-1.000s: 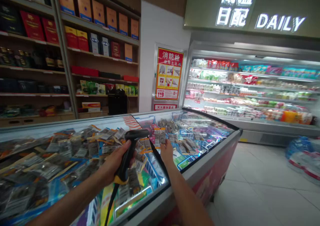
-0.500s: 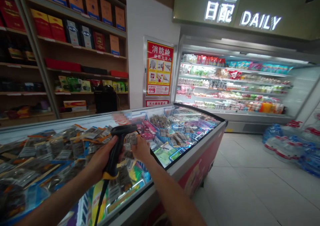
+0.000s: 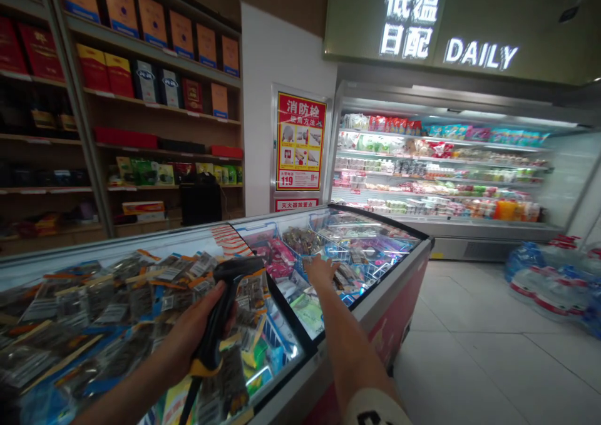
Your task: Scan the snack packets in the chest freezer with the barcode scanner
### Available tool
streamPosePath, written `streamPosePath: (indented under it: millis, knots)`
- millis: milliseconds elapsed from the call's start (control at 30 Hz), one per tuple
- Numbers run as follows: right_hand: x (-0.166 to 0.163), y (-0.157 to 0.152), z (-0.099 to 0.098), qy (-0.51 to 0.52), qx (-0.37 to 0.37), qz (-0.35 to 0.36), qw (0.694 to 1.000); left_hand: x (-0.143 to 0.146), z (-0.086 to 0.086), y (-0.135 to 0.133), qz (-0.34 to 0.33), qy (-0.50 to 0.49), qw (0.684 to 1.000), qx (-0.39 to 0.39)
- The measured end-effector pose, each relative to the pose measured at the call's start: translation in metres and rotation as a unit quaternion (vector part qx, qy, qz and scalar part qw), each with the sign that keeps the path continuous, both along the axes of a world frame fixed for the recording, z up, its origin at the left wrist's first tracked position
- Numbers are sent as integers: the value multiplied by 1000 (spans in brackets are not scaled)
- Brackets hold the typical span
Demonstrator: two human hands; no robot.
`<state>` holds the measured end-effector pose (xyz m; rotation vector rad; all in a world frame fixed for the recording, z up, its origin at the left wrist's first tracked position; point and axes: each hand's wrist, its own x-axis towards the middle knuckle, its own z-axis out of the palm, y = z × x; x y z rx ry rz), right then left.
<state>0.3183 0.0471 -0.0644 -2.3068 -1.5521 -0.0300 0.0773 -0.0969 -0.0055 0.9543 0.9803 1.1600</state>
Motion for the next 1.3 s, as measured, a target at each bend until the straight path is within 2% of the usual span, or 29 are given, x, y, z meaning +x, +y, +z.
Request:
streamPosePath:
  millis: [100,233,333,433,500,567,733,1033,1300]
  knots:
    - [-4,3,-2,8,49,34,998,1,1,-1,-4,6,1000,4]
    - [-11,-2,-5,94,175,97,975,1,2,-2,-3,-11,1000,-5]
    - [-17,-12,-13,240,250,89,934,3,3,-5,-16,-15,1000,-1]
    - [-26,-24,-23,367,308,97,872,5,5,-10,-27,-10,1000,-2]
    - [-32,-30,-27,416,317,110,845,7,7,-12,-34,-9,999,-3]
    - [-36,-34,-29,440,313,117,833,8,7,-14,-42,-9,999,-1]
    - [-41,-38,-31,448,319,122,826,9,7,-13,-44,-7,999,-5]
    - [-43,-44,-27,413,301,122,851,8,6,-12,-49,-3,999,-13]
    - [-44,-44,-27,420,304,111,848,8,7,-11,-62,-9,998,-13]
